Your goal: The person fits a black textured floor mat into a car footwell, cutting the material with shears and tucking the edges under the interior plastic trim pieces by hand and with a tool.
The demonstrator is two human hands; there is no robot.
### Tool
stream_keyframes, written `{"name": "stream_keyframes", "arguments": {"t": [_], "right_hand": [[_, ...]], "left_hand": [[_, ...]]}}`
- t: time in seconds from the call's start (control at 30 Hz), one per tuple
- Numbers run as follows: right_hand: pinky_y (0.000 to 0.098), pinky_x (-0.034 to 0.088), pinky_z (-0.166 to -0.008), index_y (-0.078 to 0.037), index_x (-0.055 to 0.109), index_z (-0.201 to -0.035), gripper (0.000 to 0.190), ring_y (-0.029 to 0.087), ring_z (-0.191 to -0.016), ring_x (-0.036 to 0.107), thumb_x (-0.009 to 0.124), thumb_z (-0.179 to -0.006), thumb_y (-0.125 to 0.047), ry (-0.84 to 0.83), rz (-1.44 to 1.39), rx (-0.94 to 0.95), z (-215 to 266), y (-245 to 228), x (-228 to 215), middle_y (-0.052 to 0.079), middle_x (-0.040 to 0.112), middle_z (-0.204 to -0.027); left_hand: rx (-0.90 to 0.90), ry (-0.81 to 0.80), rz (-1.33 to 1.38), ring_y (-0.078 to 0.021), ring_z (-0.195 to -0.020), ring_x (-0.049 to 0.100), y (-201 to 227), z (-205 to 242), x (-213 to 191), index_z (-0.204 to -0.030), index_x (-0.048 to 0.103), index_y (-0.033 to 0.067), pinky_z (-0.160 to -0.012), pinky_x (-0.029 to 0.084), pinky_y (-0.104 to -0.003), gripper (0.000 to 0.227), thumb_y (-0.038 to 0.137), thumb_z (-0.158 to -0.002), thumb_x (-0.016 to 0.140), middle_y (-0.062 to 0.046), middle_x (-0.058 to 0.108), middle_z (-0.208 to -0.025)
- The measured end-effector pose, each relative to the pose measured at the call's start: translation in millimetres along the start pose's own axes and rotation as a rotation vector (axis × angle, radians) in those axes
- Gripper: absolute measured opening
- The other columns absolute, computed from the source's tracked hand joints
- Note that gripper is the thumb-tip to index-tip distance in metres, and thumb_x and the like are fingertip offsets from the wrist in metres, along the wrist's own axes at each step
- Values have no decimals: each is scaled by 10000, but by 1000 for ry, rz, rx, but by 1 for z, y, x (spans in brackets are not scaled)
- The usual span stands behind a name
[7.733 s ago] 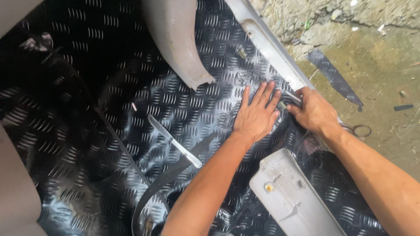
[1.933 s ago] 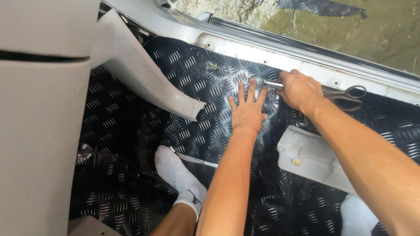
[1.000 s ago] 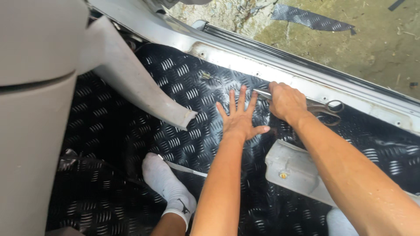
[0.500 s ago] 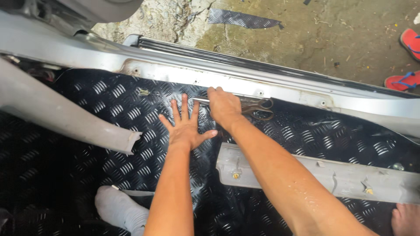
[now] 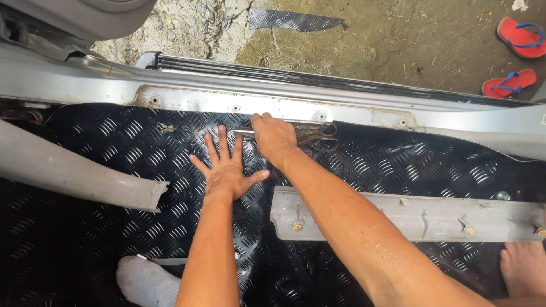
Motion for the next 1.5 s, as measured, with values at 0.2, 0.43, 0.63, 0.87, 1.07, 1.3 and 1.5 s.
{"name": "stream_keyframes", "arguments": {"t": [0.2, 0.43, 0.63, 0.87, 1.07, 1.3, 1.5], "right_hand": [[482, 554, -873, -67, 615, -1186, 388, 382, -1065, 681, 715, -812, -40, -26, -11, 18, 0, -2, -2, 168, 667, -1159], [475, 558, -875, -61, 620, -1197, 354, 374, -1073, 686, 690, -852, -20, -41, -8, 42, -1, -2, -3, 170, 671, -1170], [475, 555, -880, -60, 617, -1207, 385, 377, -1072, 684, 711, -835, -30, -45, -8, 29, 0, -2, -4, 173, 669, -1171], [476, 554, -873, -65, 620, -1200, 391, 382, -1063, 683, 707, -821, -24, -37, -9, 20, -2, -1, -2, 170, 668, -1162], [478, 554, -879, -64, 623, -1197, 358, 384, -1070, 682, 685, -847, -24, -31, 3, 25, 1, 0, 1, 168, 670, -1172], [482, 544, -886, -71, 617, -1192, 400, 387, -1080, 671, 724, -807, -52, -49, -3, 17, -2, -1, 1, 165, 666, -1175], [479, 541, -939, -103, 669, -1218, 405, 381, -1105, 677, 743, -871, -298, -327, 143, -120, -8, -1, -36, 184, 710, -1143]], "left_hand": [[-4, -5, 1, -363, -1517, -303, -1, -1, 1, -1639, 41, 273, -1116, -125, -772, 1327, 852, -632, 682, -71, -263, -1686], [0, -10, 5, -368, -1509, -315, 0, -1, 0, -1639, 33, 279, -1114, -142, -773, 1324, 857, -636, 675, -72, -262, -1686], [6, -11, 5, -366, -1508, -310, 0, -1, -1, -1639, 27, 286, -1114, -140, -772, 1328, 859, -628, 669, -68, -260, -1685], [18, 3, 2, -371, -1511, -306, 0, 0, -3, -1641, 40, 272, -1108, -141, -780, 1335, 868, -624, 669, -76, -252, -1687], [26, 18, 14, -370, -1519, -294, -2, 0, 2, -1640, 42, 275, -1111, -129, -782, 1343, 867, -615, 677, -71, -247, -1694], [30, 27, 19, -378, -1524, -288, -4, -1, -1, -1643, 16, 273, -1106, -128, -790, 1356, 863, -622, 685, -77, -245, -1694], [47, 61, 38, -376, -1528, -266, -3, -1, -6, -1641, -34, 335, -1112, -127, -786, 1370, 848, -603, 699, -67, -231, -1700]]}}
Point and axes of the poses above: each hand's wrist, its own z-axis away from the middle knuckle, its own x-axis out of the palm, y = z × x, the point moved 4 cm from there along -z, towards the middle knuckle
